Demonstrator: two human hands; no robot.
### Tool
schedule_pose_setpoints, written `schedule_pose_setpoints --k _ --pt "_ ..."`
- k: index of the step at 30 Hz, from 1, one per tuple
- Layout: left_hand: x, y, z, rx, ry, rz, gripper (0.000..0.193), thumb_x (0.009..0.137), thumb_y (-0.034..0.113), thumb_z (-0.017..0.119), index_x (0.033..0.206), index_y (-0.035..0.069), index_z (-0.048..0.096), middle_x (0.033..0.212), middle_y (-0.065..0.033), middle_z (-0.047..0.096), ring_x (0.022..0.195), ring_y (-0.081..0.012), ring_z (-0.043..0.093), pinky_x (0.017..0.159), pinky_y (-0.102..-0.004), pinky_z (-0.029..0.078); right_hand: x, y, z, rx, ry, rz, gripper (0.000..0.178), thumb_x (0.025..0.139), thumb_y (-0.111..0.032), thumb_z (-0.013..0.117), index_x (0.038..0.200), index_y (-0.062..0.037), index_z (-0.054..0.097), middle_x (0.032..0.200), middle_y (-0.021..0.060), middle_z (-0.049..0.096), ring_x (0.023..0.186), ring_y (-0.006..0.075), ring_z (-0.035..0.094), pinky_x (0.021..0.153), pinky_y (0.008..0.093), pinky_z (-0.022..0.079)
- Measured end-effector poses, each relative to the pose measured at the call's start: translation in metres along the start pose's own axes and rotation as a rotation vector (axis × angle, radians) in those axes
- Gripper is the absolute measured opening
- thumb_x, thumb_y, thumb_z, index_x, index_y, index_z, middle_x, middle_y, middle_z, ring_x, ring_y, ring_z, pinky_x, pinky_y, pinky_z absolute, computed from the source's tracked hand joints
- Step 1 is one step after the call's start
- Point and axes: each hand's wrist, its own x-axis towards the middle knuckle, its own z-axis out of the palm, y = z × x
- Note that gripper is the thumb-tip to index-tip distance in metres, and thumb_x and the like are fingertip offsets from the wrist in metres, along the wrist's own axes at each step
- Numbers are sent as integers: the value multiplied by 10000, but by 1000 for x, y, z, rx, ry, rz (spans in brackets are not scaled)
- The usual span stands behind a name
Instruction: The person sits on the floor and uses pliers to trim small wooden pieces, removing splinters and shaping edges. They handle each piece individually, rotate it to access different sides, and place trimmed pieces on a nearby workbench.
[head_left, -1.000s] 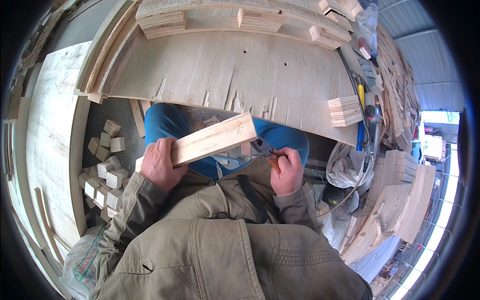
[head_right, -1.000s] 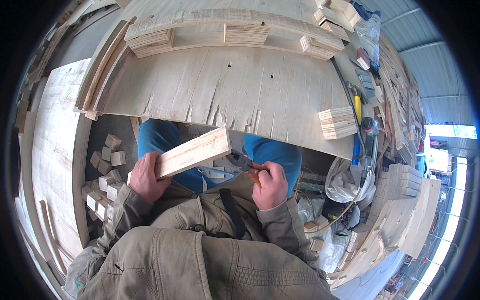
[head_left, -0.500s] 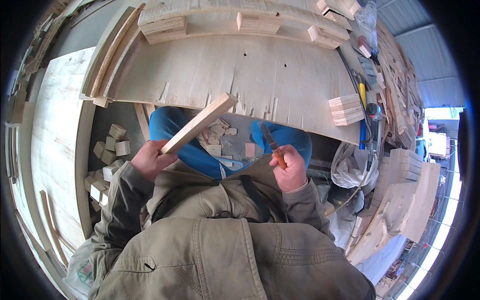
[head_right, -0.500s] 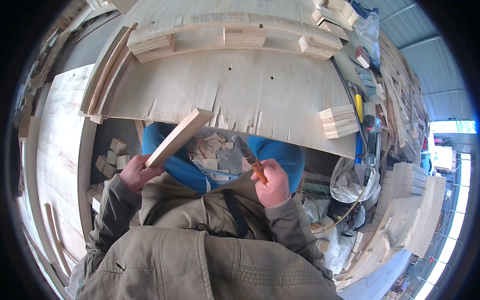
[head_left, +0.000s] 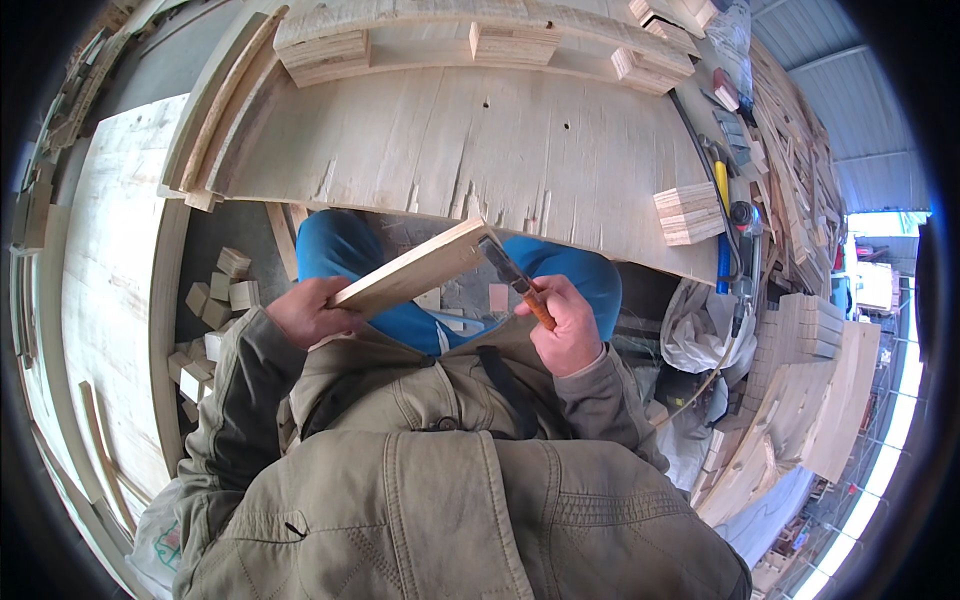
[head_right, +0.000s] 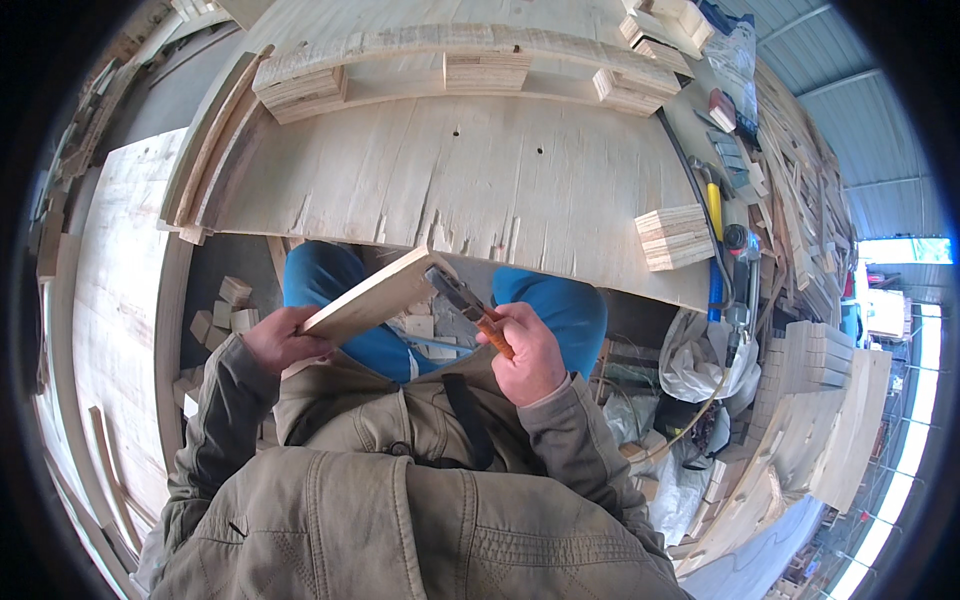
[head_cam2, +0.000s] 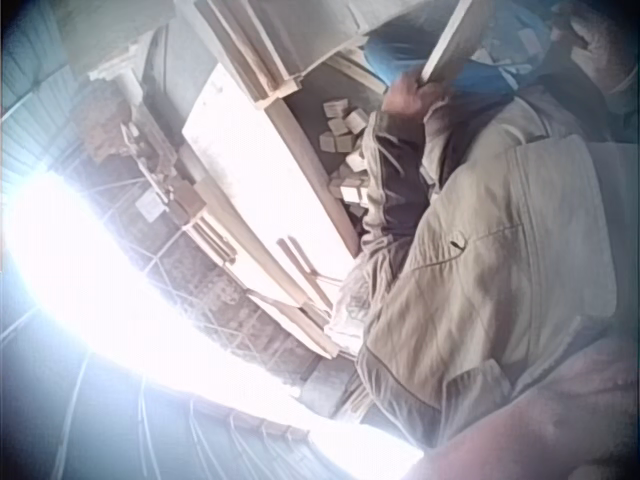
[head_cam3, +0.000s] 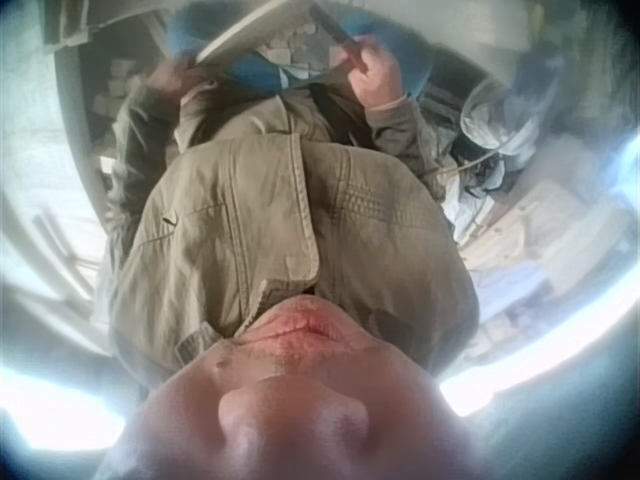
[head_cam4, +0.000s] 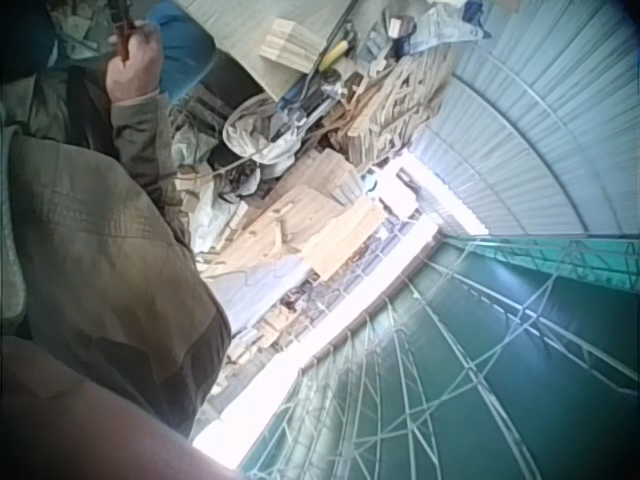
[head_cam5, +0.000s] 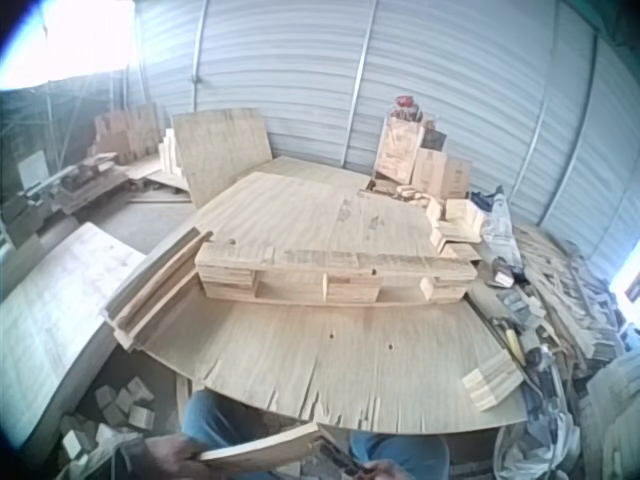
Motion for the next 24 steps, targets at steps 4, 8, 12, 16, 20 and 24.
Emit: schedule_pose_setpoints --k 4,8,12,16,20,24 --pt "7 -6 1 -13 -34 1 421 970 305 760 1221 -29 713 951 -119 767 861 -182 705 800 -360 556 -2 6 -4 -60 -17 -7 396 735 191 494 1078 79 656 1133 156 656 970 280 732 869 331 566" --pt "10 -7 -5 93 -17 2 464 981 365 764 1213 -35 724 938 -139 764 873 -204 706 820 -385 557 -1 13 -12 -125 -34 -34 395 740 203 487 1073 84 663 1133 163 648 975 275 739 865 326 576" --pt "9 -6 -9 194 -13 -17 481 980 393 760 1190 -39 741 907 -158 758 848 -224 707 813 -401 557 2 17 -23 -236 -76 -73 394 751 213 487 1070 85 679 1134 163 644 975 275 743 861 324 582" --pt "10 -4 -7 201 -4 -21 475 976 399 761 1172 -33 754 882 -171 750 821 -238 705 790 -408 553 6 18 -29 -256 -89 -52 365 772 208 532 1064 72 704 1131 162 650 978 282 731 869 331 575" --pt "10 -1 -9 249 -18 -52 469 974 390 763 1175 -34 753 891 -177 753 823 -241 706 789 -413 552 9 16 -29 -295 -96 -92 304 793 190 592 1028 49 723 1122 158 656 996 298 706 877 346 566" --pt "12 0 -8 235 -26 -36 463 970 381 766 1178 -33 751 903 -181 758 825 -253 710 796 -415 555 11 14 -28 -337 -93 -107 269 799 161 622 1011 35 728 1122 159 660 1012 328 687 884 372 557"
